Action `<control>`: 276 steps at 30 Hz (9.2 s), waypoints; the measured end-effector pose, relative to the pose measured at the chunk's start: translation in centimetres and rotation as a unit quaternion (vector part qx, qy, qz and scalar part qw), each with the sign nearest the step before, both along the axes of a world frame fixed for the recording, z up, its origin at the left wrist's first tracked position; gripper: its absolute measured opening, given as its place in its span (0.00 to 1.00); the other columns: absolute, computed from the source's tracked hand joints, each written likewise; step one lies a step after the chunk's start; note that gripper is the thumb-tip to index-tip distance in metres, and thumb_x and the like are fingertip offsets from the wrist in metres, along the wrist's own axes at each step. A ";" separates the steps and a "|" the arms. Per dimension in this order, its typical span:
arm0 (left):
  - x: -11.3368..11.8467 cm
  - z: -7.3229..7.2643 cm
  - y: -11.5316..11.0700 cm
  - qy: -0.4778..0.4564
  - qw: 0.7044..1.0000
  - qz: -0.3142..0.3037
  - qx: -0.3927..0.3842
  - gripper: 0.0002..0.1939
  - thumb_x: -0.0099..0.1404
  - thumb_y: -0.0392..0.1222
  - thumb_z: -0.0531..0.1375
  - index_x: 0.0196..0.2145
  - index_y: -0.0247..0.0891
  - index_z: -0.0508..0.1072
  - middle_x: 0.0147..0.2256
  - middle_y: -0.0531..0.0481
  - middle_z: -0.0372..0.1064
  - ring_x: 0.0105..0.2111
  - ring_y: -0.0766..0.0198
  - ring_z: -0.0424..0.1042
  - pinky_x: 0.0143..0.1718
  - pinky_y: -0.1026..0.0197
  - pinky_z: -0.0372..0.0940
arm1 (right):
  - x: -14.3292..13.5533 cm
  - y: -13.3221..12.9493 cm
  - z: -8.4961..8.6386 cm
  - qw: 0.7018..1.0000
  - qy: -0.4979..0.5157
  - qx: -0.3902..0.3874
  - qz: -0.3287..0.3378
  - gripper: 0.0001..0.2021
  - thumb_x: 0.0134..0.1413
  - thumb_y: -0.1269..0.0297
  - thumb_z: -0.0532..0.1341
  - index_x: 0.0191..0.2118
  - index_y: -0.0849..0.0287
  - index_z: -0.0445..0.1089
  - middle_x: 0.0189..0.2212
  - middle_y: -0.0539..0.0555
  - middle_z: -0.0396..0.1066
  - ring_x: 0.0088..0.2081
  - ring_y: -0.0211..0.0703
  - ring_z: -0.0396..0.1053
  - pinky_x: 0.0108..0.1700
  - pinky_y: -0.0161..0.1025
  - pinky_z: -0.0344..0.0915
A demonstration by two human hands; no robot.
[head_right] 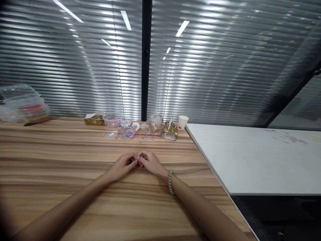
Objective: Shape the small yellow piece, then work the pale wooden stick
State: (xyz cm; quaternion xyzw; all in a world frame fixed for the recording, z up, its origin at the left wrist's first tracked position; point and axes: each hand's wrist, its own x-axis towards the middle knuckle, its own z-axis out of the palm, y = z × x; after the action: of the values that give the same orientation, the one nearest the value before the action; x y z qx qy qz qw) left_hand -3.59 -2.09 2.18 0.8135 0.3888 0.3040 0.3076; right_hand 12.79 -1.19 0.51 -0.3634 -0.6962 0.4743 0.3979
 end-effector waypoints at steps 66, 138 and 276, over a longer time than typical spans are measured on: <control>0.2 0.1 -0.1 -0.035 0.999 0.006 -0.010 0.16 0.62 0.49 0.48 0.29 0.35 0.66 0.30 0.49 0.67 0.31 0.65 0.64 0.33 0.65 0.59 | 0.0 -0.3 -0.2 0.974 -0.039 0.145 -0.168 0.09 0.56 0.61 0.51 0.34 0.60 0.62 0.24 0.50 0.64 0.24 0.36 0.61 0.27 0.32 0.59; -0.2 0.3 0.1 -0.090 0.991 -0.022 -0.098 0.18 0.64 0.51 0.45 0.28 0.36 0.63 0.27 0.52 0.62 0.29 0.66 0.61 0.33 0.65 0.57 | -0.3 -0.3 0.5 0.946 0.280 -0.162 -0.034 0.06 0.41 0.65 0.61 0.25 0.62 0.64 0.21 0.48 0.62 0.23 0.33 0.58 0.27 0.32 0.56; -0.9 -0.6 1.7 -0.243 0.965 0.100 0.013 0.08 0.52 0.43 0.61 0.25 0.35 0.73 0.29 0.47 0.71 0.32 0.62 0.68 0.36 0.63 0.61 | -1.1 -1.5 2.4 0.931 0.320 -0.172 -0.026 0.20 0.47 0.66 0.61 0.47 0.52 0.55 0.43 0.53 0.66 0.34 0.34 0.68 0.17 0.23 0.45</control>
State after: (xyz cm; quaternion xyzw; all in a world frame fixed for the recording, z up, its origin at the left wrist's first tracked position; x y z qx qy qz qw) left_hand -4.52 -0.37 1.59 0.6762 0.3781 0.5264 0.3503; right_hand 11.67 -2.72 2.87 -0.2733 -0.4300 0.6676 0.5428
